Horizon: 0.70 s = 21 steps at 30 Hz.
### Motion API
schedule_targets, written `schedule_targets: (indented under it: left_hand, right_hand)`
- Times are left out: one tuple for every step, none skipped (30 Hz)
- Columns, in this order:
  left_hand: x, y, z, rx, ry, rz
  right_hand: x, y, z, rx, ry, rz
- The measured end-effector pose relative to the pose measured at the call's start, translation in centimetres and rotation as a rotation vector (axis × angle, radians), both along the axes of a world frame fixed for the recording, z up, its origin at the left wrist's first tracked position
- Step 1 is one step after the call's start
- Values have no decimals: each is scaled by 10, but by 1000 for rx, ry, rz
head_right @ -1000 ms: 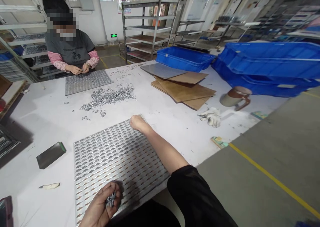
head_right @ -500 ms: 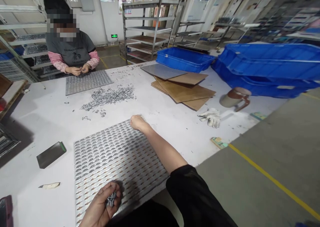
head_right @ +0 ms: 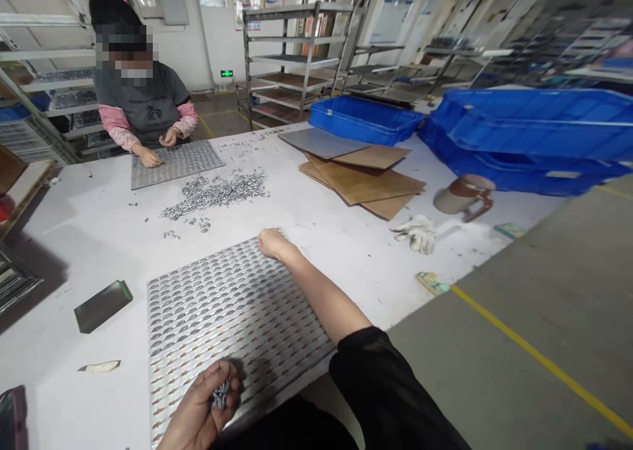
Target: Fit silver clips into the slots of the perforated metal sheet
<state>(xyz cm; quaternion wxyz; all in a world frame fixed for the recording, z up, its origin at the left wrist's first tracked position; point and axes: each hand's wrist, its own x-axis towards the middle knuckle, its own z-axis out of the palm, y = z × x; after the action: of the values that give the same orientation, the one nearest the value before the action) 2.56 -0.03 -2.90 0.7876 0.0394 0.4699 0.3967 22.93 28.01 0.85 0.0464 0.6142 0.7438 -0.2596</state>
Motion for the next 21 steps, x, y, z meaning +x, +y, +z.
schedule_targets:
  left_hand:
    - [0, 0, 0, 4, -1, -8]
    - [0, 1, 1, 7, -1, -16]
    - [0, 1, 2, 11, -1, -19]
    - [0, 1, 2, 12, -1, -18]
    - [1, 1, 3, 9, 1, -11]
    - [1, 2, 4, 5, 3, -4]
    - [1, 2, 4, 0, 4, 0]
    - [1, 2, 5, -4, 4, 0]
    - [1, 2, 5, -6, 4, -1]
    - [1, 1, 5, -5, 2, -5]
    - [1, 1, 5, 2, -1, -9]
    - [1, 1, 5, 11, -4, -9]
    - [0, 0, 4, 18, -6, -6]
    - [0, 0, 4, 25, -7, -3]
    - [0, 0, 5, 28, -8, 1]
    - [0, -1, 5, 30, -7, 4]
    - [0, -1, 6, 32, -4, 7]
    - [0, -1, 7, 33, 1, 11]
    - [0, -1, 9, 33, 6, 14]
    - [0, -1, 11, 29, 9, 16]
    - [0, 0, 13, 21, 9, 17]
  right_hand:
    - [0, 0, 0, 1, 0, 1]
    - [0, 1, -1, 0, -2, 1]
    - [0, 1, -2, 0, -3, 1]
    - [0, 2, -3, -1, -5, 0]
    - [0, 2, -3, -1, -6, 0]
    - [0, 3, -4, -1, -8, 0]
    - [-1, 3, -4, -1, -9, 1]
    - [-1, 3, -4, 1, -11, 1]
    - [-1, 2, -4, 3, -13, 1]
    - [-2, 1, -4, 6, -14, 2]
    - [-2, 0, -3, 8, -16, 3]
    - [-3, 0, -1, 11, -17, 3]
    - [-4, -1, 1, 16, -18, 2]
    - [-5, -2, 4, 21, -18, 1]
    - [-5, -3, 7, 26, -17, 0]
    - [-5, -3, 12, 35, -14, -1]
    - [-4, -4, 17, 48, -10, -3]
    - [-3, -7, 23, 66, -2, -5]
    - [-2, -11, 29, 92, 9, -6]
    - [0, -17, 35, 124, 25, -6]
    - [1, -27, 41, 158, 44, -5]
